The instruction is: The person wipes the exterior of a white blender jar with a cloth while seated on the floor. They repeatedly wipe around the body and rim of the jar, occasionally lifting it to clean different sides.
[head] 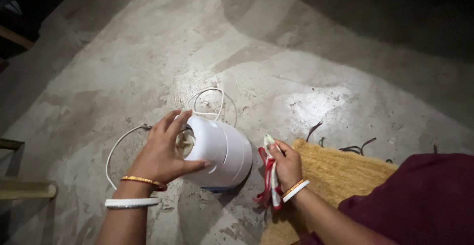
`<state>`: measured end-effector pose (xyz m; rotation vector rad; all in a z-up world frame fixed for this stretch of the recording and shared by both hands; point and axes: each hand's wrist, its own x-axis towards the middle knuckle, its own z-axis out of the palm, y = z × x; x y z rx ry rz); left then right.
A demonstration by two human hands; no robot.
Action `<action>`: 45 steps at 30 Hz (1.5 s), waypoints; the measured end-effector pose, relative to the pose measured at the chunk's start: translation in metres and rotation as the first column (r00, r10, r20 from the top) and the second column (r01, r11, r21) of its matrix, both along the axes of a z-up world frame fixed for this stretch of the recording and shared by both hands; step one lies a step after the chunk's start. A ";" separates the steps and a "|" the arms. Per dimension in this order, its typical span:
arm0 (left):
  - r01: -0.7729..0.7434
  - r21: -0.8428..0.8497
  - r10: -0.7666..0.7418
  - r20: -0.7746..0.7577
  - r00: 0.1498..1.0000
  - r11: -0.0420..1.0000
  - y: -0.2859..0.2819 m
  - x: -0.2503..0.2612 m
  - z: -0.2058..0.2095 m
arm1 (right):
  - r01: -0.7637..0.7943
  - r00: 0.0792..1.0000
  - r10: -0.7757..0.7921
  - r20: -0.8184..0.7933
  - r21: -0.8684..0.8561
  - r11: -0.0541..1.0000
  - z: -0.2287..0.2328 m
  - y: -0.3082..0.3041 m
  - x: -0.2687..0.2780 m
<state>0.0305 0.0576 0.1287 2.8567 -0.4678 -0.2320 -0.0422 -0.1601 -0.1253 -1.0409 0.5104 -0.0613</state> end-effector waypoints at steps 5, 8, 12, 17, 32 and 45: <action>-0.077 -0.301 0.125 0.146 0.981 0.950 0.001 -0.006 -0.016 | -0.013 0.986 0.012 0.167 0.005 1.000 0.050 0.025 0.007; -0.244 -0.251 0.313 0.290 0.904 0.937 -0.012 -0.014 -0.031 | -0.008 0.949 0.071 0.306 -0.205 0.979 0.075 0.045 0.006; -0.287 -0.390 0.421 0.322 0.848 0.875 -0.019 -0.017 -0.034 | 0.073 0.839 0.290 0.461 -0.623 0.779 0.087 0.065 -0.008; -0.238 -0.438 0.414 0.367 0.833 0.867 -0.020 -0.020 -0.034 | 0.056 0.845 0.296 0.446 -0.625 0.779 0.072 0.072 -0.013; -0.231 -0.417 0.408 0.407 0.817 0.879 -0.023 -0.019 -0.034 | 0.019 0.917 0.235 0.322 -0.624 0.781 0.071 0.071 0.056; -0.218 -0.377 0.375 0.418 0.828 0.901 -0.019 -0.018 -0.038 | 0.063 0.939 0.179 0.294 -0.658 0.750 0.059 0.085 0.001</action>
